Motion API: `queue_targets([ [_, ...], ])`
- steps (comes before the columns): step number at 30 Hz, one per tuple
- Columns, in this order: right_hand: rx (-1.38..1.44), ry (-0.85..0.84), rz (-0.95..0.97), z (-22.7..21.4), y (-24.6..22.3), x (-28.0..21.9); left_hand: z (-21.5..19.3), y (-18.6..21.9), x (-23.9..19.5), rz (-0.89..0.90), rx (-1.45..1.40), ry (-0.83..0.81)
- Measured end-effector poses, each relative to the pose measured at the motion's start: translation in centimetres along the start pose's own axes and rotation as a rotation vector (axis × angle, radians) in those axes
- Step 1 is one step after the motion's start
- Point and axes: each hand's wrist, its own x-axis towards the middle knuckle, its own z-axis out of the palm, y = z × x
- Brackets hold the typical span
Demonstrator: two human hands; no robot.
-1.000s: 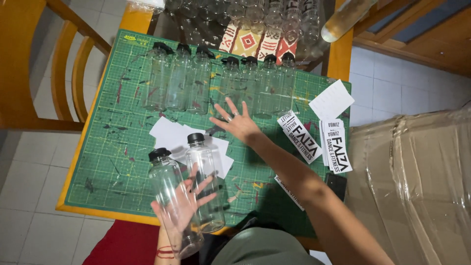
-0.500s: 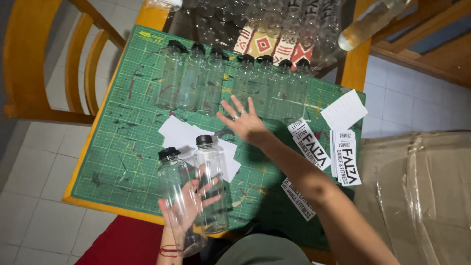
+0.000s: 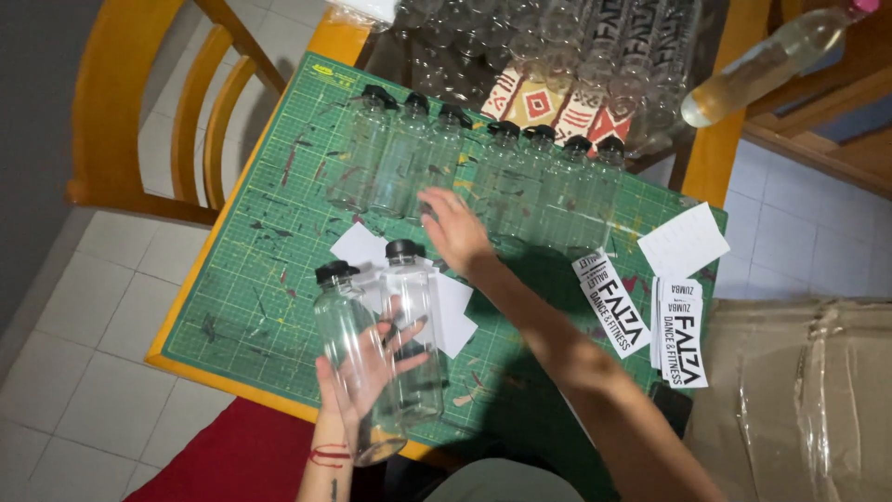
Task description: The person unpacks clear plastic bottles with black caps from a cardboard box and arranges them on a green cutting mat. They then peel a sticker from a backing sheet and apply it to the side of a bottle, smoothing it down with their fingers.
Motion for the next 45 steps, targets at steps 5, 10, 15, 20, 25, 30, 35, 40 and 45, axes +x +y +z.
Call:
queue_targets([
  [5,0.379,-0.007,-0.264,7.2,7.1,-8.4,1.0,0.3,2.8,-0.091,0.174,0.105],
  [10,1.235,-0.213,0.412,4.8,3.3,-13.9,-2.9,-2.7,4.3,-0.112,0.364,0.073],
  [15,1.198,-0.039,0.532,4.3,7.3,-16.1,-1.4,-1.0,6.9,-0.176,0.483,0.059],
  [20,0.904,0.275,0.548,-3.8,5.7,-15.2,-0.1,0.6,12.5,-0.261,0.916,0.4],
  [25,0.877,0.498,0.608,-1.1,16.6,-11.9,4.0,1.1,21.2,-0.302,1.367,0.388],
  [30,0.432,0.28,0.811,-9.2,12.7,-7.4,4.5,-1.2,28.5,-0.319,1.612,0.396],
  [35,0.209,0.299,0.798,-11.4,11.5,-5.8,3.8,-4.3,32.4,-0.257,1.818,0.36],
  [40,0.175,0.248,0.833,-11.3,12.5,-4.6,0.4,-6.1,34.9,-0.252,1.934,0.373],
  [45,0.208,0.241,0.82,-11.4,13.0,-3.3,1.3,-5.9,35.4,-0.285,1.918,0.357],
])
